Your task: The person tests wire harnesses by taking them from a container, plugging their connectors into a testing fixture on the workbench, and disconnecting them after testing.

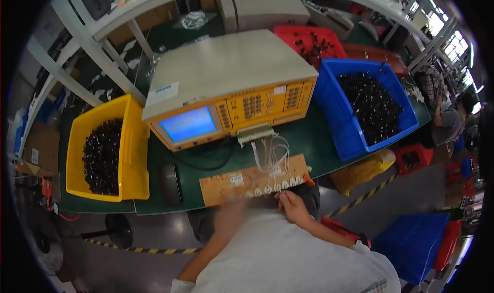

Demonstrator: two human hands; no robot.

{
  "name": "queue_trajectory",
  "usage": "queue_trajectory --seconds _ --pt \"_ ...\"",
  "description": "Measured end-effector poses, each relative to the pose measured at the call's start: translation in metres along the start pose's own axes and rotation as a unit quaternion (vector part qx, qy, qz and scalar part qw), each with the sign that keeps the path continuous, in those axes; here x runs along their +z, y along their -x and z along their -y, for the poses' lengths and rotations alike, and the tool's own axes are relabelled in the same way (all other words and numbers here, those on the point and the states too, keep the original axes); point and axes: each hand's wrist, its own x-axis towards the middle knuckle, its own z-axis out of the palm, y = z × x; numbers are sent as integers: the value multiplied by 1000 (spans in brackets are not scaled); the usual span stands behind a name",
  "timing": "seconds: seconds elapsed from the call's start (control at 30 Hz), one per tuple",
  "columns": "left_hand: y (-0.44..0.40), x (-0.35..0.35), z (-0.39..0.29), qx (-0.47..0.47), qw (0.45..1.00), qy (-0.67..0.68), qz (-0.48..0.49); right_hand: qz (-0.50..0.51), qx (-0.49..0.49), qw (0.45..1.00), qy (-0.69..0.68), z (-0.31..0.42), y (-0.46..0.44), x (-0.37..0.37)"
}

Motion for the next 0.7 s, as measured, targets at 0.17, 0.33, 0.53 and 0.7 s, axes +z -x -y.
queue_trajectory --seconds 0.17,0.33,0.53,0.7 --pt "3 -1 -1 23 999 22 -26 -10 -10 1000 -28 5 -3 -3" --pt "5 1 4 16 999 30 -17 -26 18 997 -72 10 -2 0" --pt "4 -2 2 0 1000 31 -4 14 79 992 -98 -4 -4 -7" --pt "8 -4 2 -14 999 47 -7 -36 96 987 -124 6 -9 2"
